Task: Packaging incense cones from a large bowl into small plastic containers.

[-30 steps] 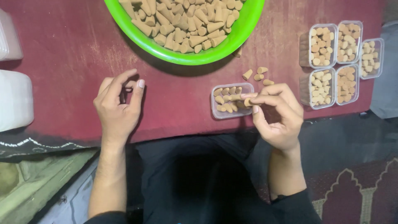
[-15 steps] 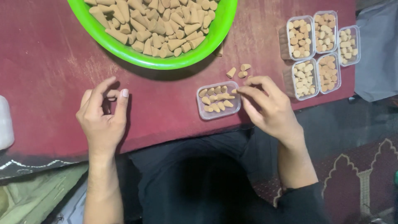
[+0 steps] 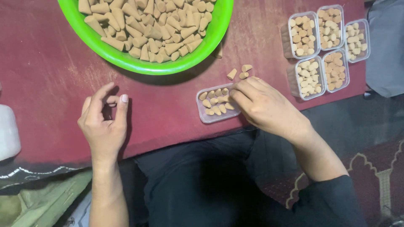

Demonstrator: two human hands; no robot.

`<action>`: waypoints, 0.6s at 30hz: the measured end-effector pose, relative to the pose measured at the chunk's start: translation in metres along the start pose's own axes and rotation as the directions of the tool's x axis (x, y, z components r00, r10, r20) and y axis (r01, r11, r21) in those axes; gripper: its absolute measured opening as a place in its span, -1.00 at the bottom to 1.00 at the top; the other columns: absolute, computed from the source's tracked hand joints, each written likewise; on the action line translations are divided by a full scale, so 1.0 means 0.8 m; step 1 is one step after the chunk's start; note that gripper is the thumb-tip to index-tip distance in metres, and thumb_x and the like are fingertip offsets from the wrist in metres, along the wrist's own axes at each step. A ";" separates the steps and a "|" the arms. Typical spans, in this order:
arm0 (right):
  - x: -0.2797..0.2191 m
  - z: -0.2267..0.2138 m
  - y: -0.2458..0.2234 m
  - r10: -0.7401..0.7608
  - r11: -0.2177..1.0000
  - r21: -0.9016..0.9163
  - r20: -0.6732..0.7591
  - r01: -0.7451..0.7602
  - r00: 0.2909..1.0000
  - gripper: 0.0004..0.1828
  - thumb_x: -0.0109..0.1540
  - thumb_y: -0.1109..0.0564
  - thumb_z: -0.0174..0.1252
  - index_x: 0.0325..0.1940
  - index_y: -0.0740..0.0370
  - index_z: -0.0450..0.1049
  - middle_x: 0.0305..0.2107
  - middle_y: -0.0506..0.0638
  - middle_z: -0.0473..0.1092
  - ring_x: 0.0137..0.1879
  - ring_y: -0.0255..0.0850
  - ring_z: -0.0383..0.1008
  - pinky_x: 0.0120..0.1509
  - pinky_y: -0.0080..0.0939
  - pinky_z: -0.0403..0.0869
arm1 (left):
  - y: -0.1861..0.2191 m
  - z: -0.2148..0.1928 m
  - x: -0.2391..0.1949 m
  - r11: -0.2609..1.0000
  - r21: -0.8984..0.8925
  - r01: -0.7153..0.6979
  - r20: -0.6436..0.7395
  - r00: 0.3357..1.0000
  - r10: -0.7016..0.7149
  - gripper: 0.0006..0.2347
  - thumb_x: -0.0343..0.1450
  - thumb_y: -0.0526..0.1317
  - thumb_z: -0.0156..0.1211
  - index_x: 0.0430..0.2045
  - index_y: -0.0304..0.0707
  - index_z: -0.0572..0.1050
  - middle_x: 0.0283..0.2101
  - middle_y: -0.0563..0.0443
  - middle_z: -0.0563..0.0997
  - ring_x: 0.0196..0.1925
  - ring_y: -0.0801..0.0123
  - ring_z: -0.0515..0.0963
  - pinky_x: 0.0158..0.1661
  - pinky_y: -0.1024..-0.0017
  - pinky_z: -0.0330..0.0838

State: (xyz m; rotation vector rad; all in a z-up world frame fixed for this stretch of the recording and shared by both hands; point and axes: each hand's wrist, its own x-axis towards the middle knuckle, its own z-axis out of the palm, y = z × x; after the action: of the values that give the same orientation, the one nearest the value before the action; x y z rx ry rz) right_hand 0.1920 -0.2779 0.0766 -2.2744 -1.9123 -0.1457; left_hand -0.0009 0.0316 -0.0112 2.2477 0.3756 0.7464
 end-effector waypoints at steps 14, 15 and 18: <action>-0.018 0.018 0.009 -0.015 0.999 0.041 0.015 0.014 1.000 -0.86 0.13 0.26 0.13 -0.23 0.25 0.47 -0.34 0.06 0.35 -0.17 0.01 0.42 0.03 -0.05 0.40 | 0.003 0.002 0.000 0.999 0.036 -0.003 0.007 1.000 0.002 -0.79 0.53 -0.38 0.42 0.02 -0.43 0.60 -0.38 -0.11 0.67 -0.31 0.01 0.56 -0.16 0.18 0.47; -0.018 0.021 0.009 -0.005 0.999 0.049 0.005 0.005 1.000 -0.88 0.14 0.26 0.12 -0.24 0.24 0.46 -0.34 0.05 0.35 -0.17 0.00 0.42 0.01 -0.06 0.40 | 0.003 0.002 0.002 0.999 0.038 -0.008 0.008 1.000 0.008 -0.80 0.53 -0.38 0.42 0.02 -0.43 0.60 -0.38 -0.12 0.67 -0.32 0.01 0.56 -0.15 0.17 0.47; -0.021 0.022 0.013 0.018 0.991 0.134 0.008 -0.019 1.000 -0.85 0.16 0.25 0.16 -0.19 0.23 0.49 -0.32 0.05 0.40 -0.17 0.01 0.45 -0.04 -0.05 0.42 | 0.002 0.003 0.001 0.999 0.036 -0.009 0.007 1.000 0.009 -0.80 0.53 -0.37 0.41 0.02 -0.43 0.60 -0.38 -0.12 0.67 -0.31 0.01 0.56 -0.14 0.17 0.47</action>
State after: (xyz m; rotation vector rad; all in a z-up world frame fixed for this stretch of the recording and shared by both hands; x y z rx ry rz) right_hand 0.1984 -0.2927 0.0553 -2.2068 -1.8443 -0.0060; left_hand 0.0014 0.0296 -0.0111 2.2865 0.3784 0.7421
